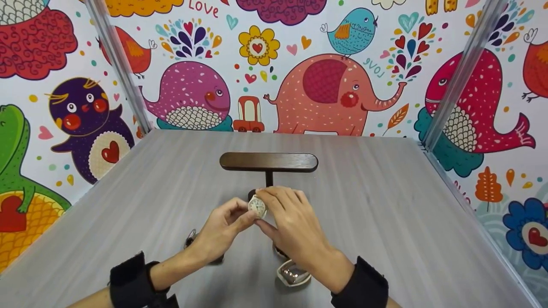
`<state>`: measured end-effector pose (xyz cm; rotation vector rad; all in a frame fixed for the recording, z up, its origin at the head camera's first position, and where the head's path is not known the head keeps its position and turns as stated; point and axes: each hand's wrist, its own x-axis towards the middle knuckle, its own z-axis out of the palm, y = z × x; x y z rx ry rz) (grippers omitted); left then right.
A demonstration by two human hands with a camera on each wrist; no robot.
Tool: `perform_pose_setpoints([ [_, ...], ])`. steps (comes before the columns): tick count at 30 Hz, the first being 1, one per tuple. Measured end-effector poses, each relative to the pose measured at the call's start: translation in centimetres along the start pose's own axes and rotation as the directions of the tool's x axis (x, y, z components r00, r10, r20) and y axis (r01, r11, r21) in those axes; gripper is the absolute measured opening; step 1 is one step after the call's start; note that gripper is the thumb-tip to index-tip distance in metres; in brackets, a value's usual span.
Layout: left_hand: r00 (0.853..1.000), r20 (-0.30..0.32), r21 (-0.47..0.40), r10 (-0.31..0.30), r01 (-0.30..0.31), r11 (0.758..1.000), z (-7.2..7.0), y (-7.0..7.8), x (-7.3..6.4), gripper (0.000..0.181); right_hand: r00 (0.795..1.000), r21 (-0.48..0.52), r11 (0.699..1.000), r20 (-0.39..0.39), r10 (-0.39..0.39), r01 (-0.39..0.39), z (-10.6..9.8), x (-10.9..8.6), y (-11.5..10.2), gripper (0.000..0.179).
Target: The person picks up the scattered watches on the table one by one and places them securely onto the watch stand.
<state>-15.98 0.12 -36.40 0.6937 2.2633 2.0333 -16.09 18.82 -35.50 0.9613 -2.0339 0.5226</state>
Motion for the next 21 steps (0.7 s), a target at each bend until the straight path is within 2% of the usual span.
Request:
perform_pose_setpoints([
  [4,1.0,0.0,-0.024,0.004,-0.004,1.0,0.0,-0.1,0.0,0.026,0.999,0.012,0.999,0.0,-0.034,0.034,0.0,0.1,0.2,0.049],
  [10,1.0,0.009,-0.074,-0.003,0.004,0.997,-0.1,-0.2,0.0,0.026,0.994,-0.046,0.993,-0.029,-0.107,0.105,0.2,0.3,0.6,0.069],
  [16,1.0,0.004,-0.064,0.014,-0.013,0.998,-0.4,-0.6,0.2,0.032,0.994,-0.063,0.992,-0.028,-0.108,0.106,0.3,0.4,0.8,0.072],
  [19,1.0,-0.007,-0.013,0.024,-0.024,1.0,-0.7,-0.9,0.3,0.035,0.995,-0.067,0.993,-0.018,-0.098,0.097,0.4,0.5,0.9,0.072],
  [21,0.998,-0.025,0.086,0.063,-0.06,0.994,-1.0,-1.1,0.4,0.037,0.996,-0.067,0.994,-0.013,-0.091,0.09,0.4,0.5,1.0,0.071],
])
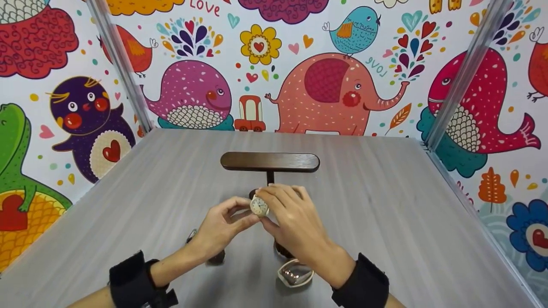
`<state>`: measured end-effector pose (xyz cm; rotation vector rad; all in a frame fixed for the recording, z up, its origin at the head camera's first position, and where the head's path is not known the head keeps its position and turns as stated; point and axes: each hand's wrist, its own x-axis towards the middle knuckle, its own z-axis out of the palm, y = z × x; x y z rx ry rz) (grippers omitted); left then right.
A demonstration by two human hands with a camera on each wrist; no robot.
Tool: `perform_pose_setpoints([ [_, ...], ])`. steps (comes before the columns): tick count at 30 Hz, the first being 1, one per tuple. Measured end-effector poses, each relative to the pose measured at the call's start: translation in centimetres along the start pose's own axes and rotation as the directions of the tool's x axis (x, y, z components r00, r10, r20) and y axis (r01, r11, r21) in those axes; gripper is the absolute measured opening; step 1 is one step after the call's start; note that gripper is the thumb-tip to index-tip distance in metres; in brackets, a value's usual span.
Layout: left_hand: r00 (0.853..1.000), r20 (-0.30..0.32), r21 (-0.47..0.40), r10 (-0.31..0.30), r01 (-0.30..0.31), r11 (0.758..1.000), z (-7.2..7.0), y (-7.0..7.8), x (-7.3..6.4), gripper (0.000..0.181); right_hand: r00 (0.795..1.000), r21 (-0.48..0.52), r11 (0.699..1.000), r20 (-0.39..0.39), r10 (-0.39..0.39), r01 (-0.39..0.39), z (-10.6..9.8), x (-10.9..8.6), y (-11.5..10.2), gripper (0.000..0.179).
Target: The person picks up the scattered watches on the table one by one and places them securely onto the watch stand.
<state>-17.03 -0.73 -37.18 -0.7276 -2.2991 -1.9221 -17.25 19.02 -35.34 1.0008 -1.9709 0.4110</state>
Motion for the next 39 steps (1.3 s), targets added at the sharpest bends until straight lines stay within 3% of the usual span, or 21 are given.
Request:
perform_pose_setpoints([
  [3,0.992,-0.035,0.199,0.123,-0.114,0.973,-0.8,-0.7,0.4,0.039,1.0,-0.008,1.0,0.002,0.007,-0.007,0.0,0.0,0.4,0.07],
  [6,0.962,-0.048,0.39,0.269,-0.23,0.892,-1.8,-1.8,1.3,0.041,1.0,-0.021,0.999,0.007,0.026,-0.026,0.0,-0.2,1.1,0.069],
  [10,0.929,-0.049,0.555,0.368,-0.281,0.783,-3.6,-3.4,3.0,0.042,0.998,-0.054,0.997,0.025,0.061,-0.059,0.2,-0.7,2.1,0.066],
  [14,0.928,-0.04,0.663,0.369,-0.252,0.705,-5.3,-4.6,5.0,0.047,0.996,-0.073,0.994,0.031,0.083,-0.081,0.2,-1.2,3.1,0.065],
  [18,0.952,-0.019,0.742,0.304,-0.191,0.643,-6.9,-5.3,7.1,0.055,0.995,-0.086,0.992,0.024,0.097,-0.095,0.1,-1.5,4.1,0.063],
  [20,0.965,-0.009,0.762,0.261,-0.163,0.627,-7.5,-5.5,8.0,0.057,0.993,-0.095,0.989,0.025,0.118,-0.115,0.0,-1.7,4.6,0.063],
  [23,0.978,0.017,0.772,0.21,-0.147,0.618,-8.3,-5.8,9.1,0.057,0.985,-0.108,0.981,0.04,0.168,-0.163,-0.2,-2.1,5.5,0.061],
  [26,0.984,0.037,0.763,0.173,-0.14,0.631,-8.9,-6.0,9.8,0.056,0.972,-0.113,0.969,0.064,0.228,-0.22,-0.3,-2.4,6.5,0.058],
  [28,0.983,0.047,0.747,0.179,-0.154,0.646,-9.2,-6.2,10.1,0.054,0.957,-0.12,0.956,0.086,0.278,-0.267,-0.3,-2.6,7.2,0.055],
  [31,0.976,0.061,0.715,0.211,-0.191,0.673,-9.4,-6.5,10.4,0.049,0.922,-0.126,0.927,0.12,0.368,-0.353,-0.6,-2.9,8.4,0.052],
  [35,0.969,0.085,0.678,0.232,-0.226,0.699,-9.4,-6.7,10.7,0.045,0.86,-0.136,0.877,0.176,0.478,-0.46,-1.0,-3.0,10.1,0.048],
  [39,0.966,0.106,0.679,0.234,-0.242,0.693,-9.3,-6.8,10.8,0.043,0.797,-0.147,0.831,0.234,0.556,-0.537,-1.3,-2.8,11.9,0.046],
])
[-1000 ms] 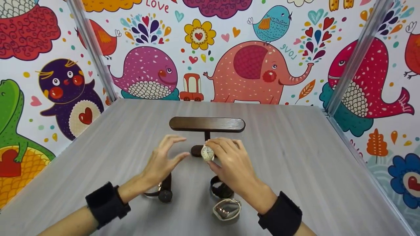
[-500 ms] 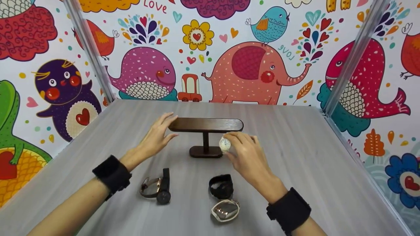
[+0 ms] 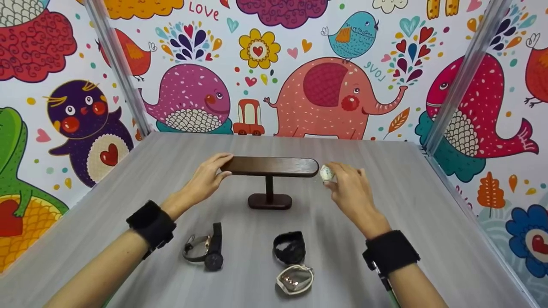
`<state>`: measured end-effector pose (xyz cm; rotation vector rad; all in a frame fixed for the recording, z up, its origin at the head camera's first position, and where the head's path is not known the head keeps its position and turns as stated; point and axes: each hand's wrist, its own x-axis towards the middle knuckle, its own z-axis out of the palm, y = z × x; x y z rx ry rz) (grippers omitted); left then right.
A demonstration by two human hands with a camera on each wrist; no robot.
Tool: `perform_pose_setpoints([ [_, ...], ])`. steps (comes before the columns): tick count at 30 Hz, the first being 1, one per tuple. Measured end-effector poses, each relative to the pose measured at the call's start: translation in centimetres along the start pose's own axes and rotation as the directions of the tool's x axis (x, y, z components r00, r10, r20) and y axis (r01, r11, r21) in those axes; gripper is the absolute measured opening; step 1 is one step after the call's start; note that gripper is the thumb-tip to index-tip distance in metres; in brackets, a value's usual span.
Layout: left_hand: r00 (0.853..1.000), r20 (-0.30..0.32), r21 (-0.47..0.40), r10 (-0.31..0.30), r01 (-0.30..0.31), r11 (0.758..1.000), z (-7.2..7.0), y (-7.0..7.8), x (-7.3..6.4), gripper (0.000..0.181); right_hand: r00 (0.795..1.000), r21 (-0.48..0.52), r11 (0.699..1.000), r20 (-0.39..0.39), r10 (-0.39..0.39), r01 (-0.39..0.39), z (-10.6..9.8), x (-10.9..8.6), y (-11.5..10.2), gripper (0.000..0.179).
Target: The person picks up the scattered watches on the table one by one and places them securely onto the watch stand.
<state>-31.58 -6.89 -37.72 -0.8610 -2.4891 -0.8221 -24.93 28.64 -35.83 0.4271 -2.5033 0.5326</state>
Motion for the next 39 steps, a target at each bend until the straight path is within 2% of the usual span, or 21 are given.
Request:
perform_pose_setpoints([
  [4,1.0,0.012,0.007,0.007,-0.007,1.0,0.0,0.0,0.0,0.043,0.998,0.033,0.998,0.042,0.046,-0.048,0.0,1.3,0.9,0.044],
  [11,0.999,0.033,0.002,-0.005,0.005,1.0,-0.3,0.2,0.2,0.043,0.994,0.076,0.996,0.108,0.028,-0.036,0.5,3.2,1.5,0.044],
  [18,0.999,0.051,0.001,-0.016,0.016,1.0,-0.2,0.3,0.3,0.043,0.982,0.095,0.995,0.187,0.005,-0.024,1.2,3.8,1.6,0.045],
  [26,0.999,0.046,-0.015,-0.021,0.022,1.0,-0.4,-0.1,0.4,0.043,0.96,0.149,0.987,0.278,0.02,-0.064,1.5,4.2,1.5,0.049],
  [34,0.998,0.061,-0.03,-0.03,0.032,0.999,-0.4,-0.1,0.4,0.043,0.968,0.174,0.984,0.251,-0.015,-0.03,2.3,4.5,0.9,0.049],
  [39,0.996,0.075,-0.041,-0.046,0.049,0.998,-0.6,0.0,0.5,0.043,0.974,0.173,0.984,0.216,-0.074,0.037,2.7,5.0,0.5,0.047],
])
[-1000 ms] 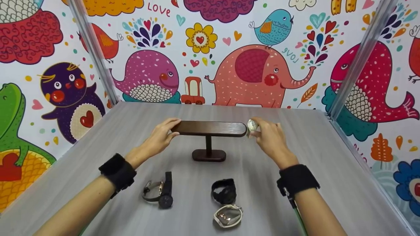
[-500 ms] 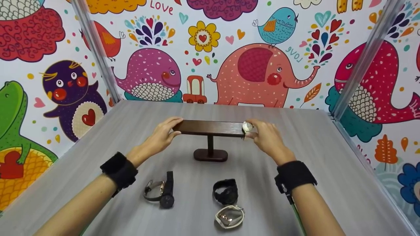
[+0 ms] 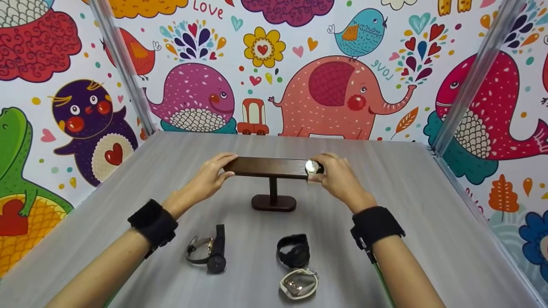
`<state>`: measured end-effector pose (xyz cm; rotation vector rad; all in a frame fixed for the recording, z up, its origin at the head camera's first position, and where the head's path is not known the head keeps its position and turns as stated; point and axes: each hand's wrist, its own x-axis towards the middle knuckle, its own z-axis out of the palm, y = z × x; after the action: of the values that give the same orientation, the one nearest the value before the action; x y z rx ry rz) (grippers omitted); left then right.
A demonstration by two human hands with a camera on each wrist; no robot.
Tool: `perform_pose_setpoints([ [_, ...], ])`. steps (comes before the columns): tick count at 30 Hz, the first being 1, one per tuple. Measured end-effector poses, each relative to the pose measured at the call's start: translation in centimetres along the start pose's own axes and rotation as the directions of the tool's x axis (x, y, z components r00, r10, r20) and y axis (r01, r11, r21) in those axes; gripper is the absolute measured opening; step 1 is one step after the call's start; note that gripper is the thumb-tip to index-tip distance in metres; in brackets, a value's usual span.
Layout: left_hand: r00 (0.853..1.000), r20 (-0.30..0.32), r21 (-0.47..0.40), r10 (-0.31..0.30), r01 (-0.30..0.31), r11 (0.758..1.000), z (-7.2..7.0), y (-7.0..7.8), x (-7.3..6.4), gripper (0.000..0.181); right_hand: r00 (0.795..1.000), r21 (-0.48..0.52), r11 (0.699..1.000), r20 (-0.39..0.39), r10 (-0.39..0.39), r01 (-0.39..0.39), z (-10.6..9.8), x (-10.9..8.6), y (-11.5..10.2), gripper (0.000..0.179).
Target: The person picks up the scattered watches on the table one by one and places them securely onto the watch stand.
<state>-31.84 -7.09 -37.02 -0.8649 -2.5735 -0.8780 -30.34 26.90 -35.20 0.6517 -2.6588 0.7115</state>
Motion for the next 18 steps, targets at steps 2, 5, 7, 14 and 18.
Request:
perform_pose_setpoints([
  [2,1.0,0.004,0.001,-0.003,0.003,1.0,0.0,0.0,0.0,0.044,1.0,-0.012,1.0,-0.009,-0.027,0.027,0.1,0.2,-0.1,0.046],
  [5,1.0,-0.001,-0.001,0.004,-0.004,1.0,0.0,-0.1,-0.1,0.043,0.999,-0.015,0.999,-0.006,-0.047,0.047,0.5,0.6,-0.4,0.044],
  [7,1.0,-0.004,-0.004,0.009,-0.009,1.0,0.0,-0.1,-0.1,0.043,0.999,-0.008,0.999,0.005,-0.045,0.045,0.7,0.8,-0.7,0.044],
  [14,1.0,0.003,-0.01,-0.006,0.006,1.0,0.0,0.0,0.0,0.043,0.998,-0.005,0.999,0.022,-0.053,0.053,1.7,1.6,-1.7,0.045],
  [18,1.0,0.006,-0.012,-0.013,0.013,1.0,-0.1,0.1,0.1,0.043,0.998,-0.01,0.998,0.018,-0.064,0.065,2.1,1.9,-2.1,0.045],
])
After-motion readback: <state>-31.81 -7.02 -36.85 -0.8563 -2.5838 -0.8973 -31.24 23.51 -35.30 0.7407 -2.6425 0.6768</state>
